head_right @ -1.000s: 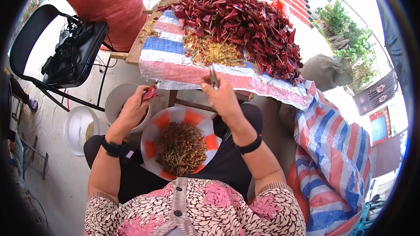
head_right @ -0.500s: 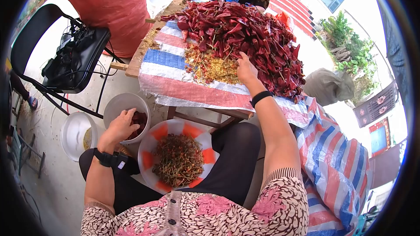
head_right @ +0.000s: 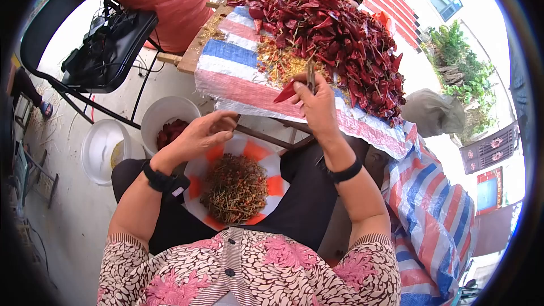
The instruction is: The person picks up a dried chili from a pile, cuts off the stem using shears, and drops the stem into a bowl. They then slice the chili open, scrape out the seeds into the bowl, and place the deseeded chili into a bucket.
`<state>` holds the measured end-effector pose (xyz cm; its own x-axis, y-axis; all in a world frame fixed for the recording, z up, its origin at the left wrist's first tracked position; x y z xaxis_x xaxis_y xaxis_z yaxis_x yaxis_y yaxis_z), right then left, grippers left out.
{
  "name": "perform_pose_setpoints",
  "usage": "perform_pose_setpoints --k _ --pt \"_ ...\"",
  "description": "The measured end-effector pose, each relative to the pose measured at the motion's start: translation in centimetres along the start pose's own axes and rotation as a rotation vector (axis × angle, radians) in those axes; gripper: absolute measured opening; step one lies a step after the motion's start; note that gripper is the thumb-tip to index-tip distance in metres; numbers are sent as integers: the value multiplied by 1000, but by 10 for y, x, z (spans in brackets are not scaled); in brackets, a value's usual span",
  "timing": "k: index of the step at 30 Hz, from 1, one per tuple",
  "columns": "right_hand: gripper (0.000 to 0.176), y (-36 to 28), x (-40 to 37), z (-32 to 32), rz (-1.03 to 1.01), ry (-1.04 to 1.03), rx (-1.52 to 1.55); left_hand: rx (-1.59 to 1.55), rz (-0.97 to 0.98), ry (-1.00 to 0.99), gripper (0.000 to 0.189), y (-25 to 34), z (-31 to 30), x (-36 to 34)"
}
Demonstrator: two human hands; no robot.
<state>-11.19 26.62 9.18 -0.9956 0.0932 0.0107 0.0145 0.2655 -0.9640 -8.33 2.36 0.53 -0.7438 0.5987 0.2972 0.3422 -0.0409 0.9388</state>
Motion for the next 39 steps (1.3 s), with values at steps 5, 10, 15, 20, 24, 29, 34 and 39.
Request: perform_pose_setpoints --k 5,10,15,20,24,29,34,39 --pt "17 16 -60 80 41 -111 199 -267 65 33 51 10 24 5" --pt "19 26 -77 97 181 -157 428 -342 12 13 34 10 26 3" --pt "15 37 -76 94 218 -167 273 -230 12 7 30 3 26 -1" --pt "18 0 -87 105 -525 101 -320 -264 6 171 26 -11 18 -3" --pt "27 -8 -101 122 -717 120 -494 -642 -140 304 21 -13 22 -10" --pt "10 15 -90 114 -362 52 -16 -764 -180 190 21 -7 21 -12" --pt "18 21 -95 113 83 -114 375 -778 -174 70 21 10 24 -13" --pt "19 41 -91 115 346 -133 722 -667 -114 -50 20 35 29 -17"
Point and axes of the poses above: each hand's wrist, its own x-axis towards the middle knuckle, its own z-axis out of the palm, y = z × x, the point moved 6 cm from there along x, towards the middle knuckle, and after that the axes turned 10 degrees about z, right-handed, at the moved point
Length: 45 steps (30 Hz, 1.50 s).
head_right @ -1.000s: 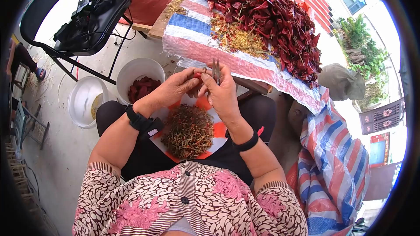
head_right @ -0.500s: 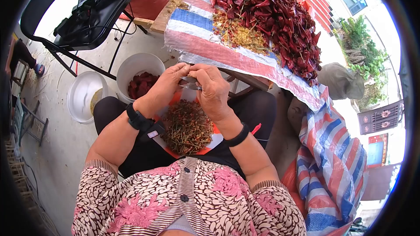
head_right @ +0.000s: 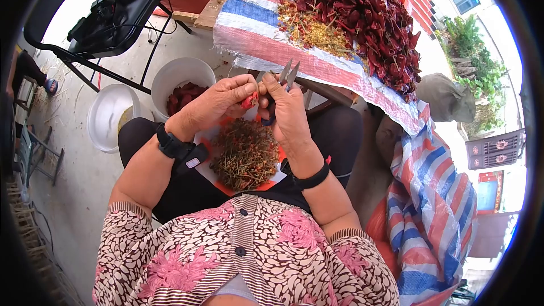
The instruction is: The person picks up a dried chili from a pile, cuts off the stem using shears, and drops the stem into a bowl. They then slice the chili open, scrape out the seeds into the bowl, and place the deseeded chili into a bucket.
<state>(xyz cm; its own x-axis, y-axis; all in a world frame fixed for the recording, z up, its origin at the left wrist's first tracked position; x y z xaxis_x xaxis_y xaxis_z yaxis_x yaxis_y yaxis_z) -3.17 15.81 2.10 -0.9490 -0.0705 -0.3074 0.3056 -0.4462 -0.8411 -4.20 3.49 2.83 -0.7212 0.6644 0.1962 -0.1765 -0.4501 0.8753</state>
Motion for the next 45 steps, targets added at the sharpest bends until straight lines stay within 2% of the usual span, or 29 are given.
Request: perform_pose_setpoints --k 5,8,9,12,15,16,21,24,30,41,45 --pt "18 -6 -9 -6 -89 30 -165 -150 26 -29 20 -13 -13 2" --pt "17 -1 -22 -16 -37 14 -491 -124 37 -78 20 -14 -14 0" --pt "16 5 -24 -19 31 41 -757 -110 47 -73 21 -14 -15 -1" --pt "27 18 -30 -43 -31 126 -1220 -87 55 -48 22 -14 -17 -4" --pt "33 3 -46 -37 -5 100 -969 -86 51 3 22 -14 -19 -6" --pt "35 -5 -52 -29 -91 98 -852 -82 58 21 22 -15 -20 -5" --pt "32 -44 -80 26 -601 72 -1173 -117 68 24 20 -13 -19 -7" --pt "33 -51 -83 38 -566 111 -1335 -105 79 64 19 -9 -16 -7" --pt "33 -50 -78 37 -636 156 -1477 -79 88 58 18 -7 -15 -8" --pt "31 -46 -77 32 -612 185 -1465 123 143 96 18 -3 -16 -9" --pt "31 -39 -76 30 -640 218 -1517 222 232 93 18 -2 -16 -10"
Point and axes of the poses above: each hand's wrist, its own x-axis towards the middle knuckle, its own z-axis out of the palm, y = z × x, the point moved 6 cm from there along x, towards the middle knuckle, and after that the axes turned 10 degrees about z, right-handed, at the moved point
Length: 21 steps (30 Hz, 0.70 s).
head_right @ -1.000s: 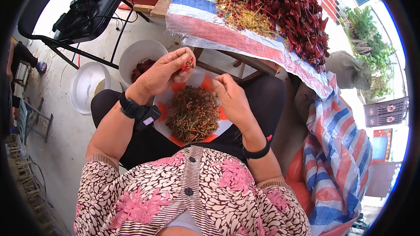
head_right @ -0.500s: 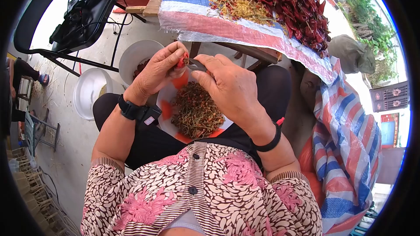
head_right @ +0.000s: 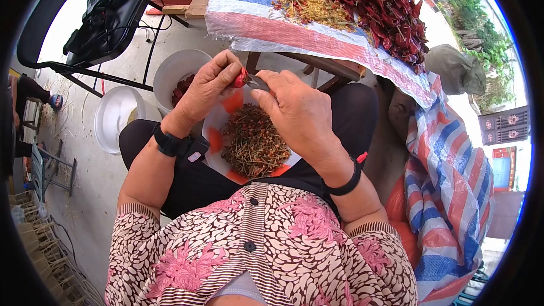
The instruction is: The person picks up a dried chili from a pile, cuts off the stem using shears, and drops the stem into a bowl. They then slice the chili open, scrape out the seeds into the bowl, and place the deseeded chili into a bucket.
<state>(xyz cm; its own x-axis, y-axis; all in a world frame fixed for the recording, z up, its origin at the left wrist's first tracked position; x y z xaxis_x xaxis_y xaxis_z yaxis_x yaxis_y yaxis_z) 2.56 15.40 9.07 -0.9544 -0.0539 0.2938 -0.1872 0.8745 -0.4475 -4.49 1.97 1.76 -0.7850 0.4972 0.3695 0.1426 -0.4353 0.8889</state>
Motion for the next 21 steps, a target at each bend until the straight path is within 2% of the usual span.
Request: perform_pose_setpoints --k 5,8,11,14,17,20,21 --pt "30 -1 1 7 14 -24 -65 144 105 17 19 -6 -1 -1" --pt "30 2 2 13 11 3 0 58 10 70 19 -8 1 -4" --pt "29 9 2 19 37 12 166 -256 -118 83 18 -18 5 -8" --pt "28 16 0 24 57 38 299 -296 -125 73 17 -18 8 -9" --pt "27 23 -3 29 86 54 409 -257 -103 163 18 -7 10 -8" --pt "27 23 -1 26 150 42 389 71 -57 139 22 -4 4 -8" --pt "26 22 0 23 177 37 359 235 65 118 22 3 5 -8"
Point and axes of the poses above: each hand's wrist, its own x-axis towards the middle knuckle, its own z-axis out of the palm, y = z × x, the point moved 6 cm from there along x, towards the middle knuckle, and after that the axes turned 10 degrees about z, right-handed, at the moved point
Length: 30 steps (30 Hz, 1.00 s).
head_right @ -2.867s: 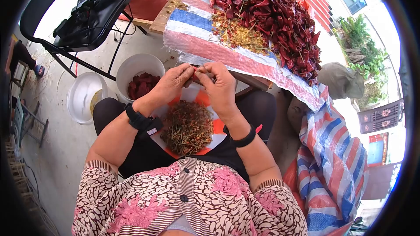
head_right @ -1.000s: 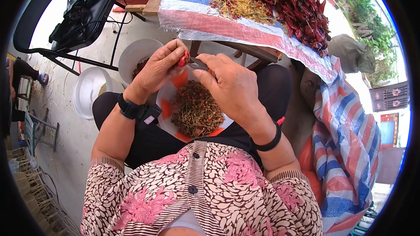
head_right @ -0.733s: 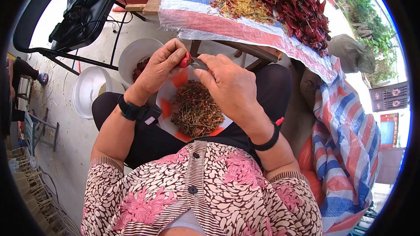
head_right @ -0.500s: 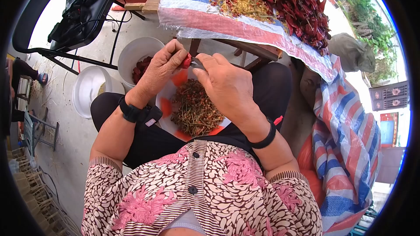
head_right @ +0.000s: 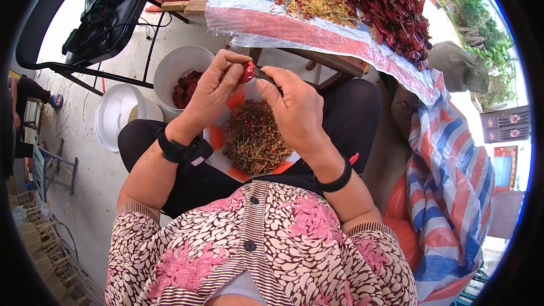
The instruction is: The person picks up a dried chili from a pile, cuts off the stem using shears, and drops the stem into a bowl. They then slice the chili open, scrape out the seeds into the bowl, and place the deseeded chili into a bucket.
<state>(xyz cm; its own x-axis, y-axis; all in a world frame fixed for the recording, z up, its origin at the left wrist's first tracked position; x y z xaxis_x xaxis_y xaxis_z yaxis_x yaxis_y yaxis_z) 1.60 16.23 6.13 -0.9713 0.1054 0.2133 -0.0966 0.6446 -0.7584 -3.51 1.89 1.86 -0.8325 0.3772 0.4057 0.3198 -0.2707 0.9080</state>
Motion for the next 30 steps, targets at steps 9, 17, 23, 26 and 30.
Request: perform_pose_setpoints --k 9,17,23,26,30 --pt "25 -12 -5 -2 -195 117 -367 457 154 -35 14 3 1 -3" --pt "24 -2 -6 1 -200 108 -291 -180 -251 -21 14 -18 10 -13" --pt "23 20 -6 12 368 -471 688 -357 -283 -159 13 -6 15 -12" --pt "25 20 -13 16 574 -758 1059 -431 -249 -252 12 0 15 -11" --pt "24 12 -21 22 677 -920 1286 -582 -222 -246 12 2 15 -11"
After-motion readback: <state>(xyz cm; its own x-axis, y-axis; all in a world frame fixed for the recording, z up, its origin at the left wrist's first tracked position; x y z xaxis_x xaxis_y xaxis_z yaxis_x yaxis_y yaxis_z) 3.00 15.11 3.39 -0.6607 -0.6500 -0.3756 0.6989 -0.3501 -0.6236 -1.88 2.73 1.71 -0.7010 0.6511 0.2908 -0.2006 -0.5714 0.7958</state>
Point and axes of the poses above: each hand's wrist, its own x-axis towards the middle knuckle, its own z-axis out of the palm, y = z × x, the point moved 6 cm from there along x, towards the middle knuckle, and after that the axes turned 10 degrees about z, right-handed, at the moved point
